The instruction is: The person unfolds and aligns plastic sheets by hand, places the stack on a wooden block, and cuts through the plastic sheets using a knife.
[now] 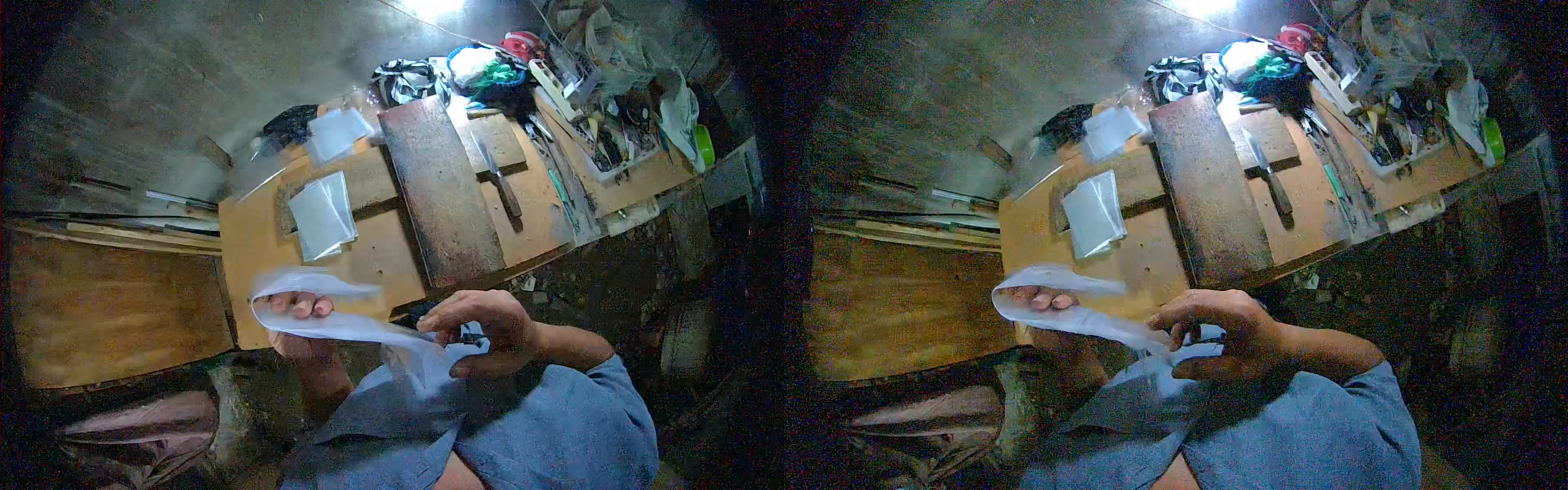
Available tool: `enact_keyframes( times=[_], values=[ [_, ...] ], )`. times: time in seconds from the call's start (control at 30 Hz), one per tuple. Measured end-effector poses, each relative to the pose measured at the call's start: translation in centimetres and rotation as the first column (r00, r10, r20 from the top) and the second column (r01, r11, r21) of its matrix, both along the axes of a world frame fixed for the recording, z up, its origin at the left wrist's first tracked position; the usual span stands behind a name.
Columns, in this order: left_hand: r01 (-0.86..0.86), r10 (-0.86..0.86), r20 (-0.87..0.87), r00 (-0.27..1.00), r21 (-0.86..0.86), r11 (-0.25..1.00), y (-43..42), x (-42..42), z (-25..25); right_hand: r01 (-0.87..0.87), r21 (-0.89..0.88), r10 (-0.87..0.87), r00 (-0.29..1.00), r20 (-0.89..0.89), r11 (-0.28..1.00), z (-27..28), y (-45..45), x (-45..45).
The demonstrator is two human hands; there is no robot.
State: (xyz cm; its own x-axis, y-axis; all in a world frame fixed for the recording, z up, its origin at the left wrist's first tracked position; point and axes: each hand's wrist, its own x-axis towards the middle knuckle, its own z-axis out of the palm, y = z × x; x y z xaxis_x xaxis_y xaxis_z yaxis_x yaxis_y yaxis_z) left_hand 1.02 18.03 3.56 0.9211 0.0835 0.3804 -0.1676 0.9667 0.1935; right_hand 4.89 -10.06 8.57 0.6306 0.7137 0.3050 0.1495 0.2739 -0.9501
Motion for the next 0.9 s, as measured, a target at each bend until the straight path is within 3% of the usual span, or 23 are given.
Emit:
enact_keyframes(
  times=[0.23, 0.4, 0.53, 0.63, 0.7, 0.83, 0.9],
  values=[
    [-0.051, 0.052, -0.074, 0.996, 0.019, 0.999, -0.2, -0.9, -0.2, 0.060, -0.035, -0.056, 0.994, 0.096, 0.998, -0.8, 0.0, 0.0],
    [-0.004, 0.004, 0.009, 1.000, -0.010, 1.000, 0.0, -0.6, -0.3, -0.013, 0.055, 0.016, 0.999, -0.043, 0.998, -0.8, 0.0, -0.2],
    [-0.046, 0.047, 0.066, 0.997, -0.027, 0.999, 0.9, -0.3, -3.2, 0.000, 0.045, 0.000, 1.000, -0.005, 0.999, -1.2, 0.0, -0.2],
    [0.113, -0.093, 0.202, 0.975, -0.088, 0.990, 0.5, 0.8, -2.6, -0.013, 0.000, 0.013, 1.000, 0.025, 1.000, -0.9, 0.1, -0.1],
    [0.042, -0.034, 0.118, 0.992, -0.067, 0.997, -0.8, 0.3, -0.3, 0.087, 0.026, -0.088, 0.993, 0.073, 0.996, -1.0, 0.5, -0.3],
    [0.027, -0.023, 0.091, 0.996, -0.045, 0.999, -0.3, -0.2, -0.5, 0.195, -0.013, -0.193, 0.975, 0.109, 0.981, -1.0, 1.1, -1.1],
    [0.006, -0.005, 0.065, 0.998, -0.027, 1.000, -0.2, -0.3, -0.6, 0.372, 0.148, -0.361, 0.928, -0.096, 0.916, -1.6, 2.0, -1.9]
  ],
)
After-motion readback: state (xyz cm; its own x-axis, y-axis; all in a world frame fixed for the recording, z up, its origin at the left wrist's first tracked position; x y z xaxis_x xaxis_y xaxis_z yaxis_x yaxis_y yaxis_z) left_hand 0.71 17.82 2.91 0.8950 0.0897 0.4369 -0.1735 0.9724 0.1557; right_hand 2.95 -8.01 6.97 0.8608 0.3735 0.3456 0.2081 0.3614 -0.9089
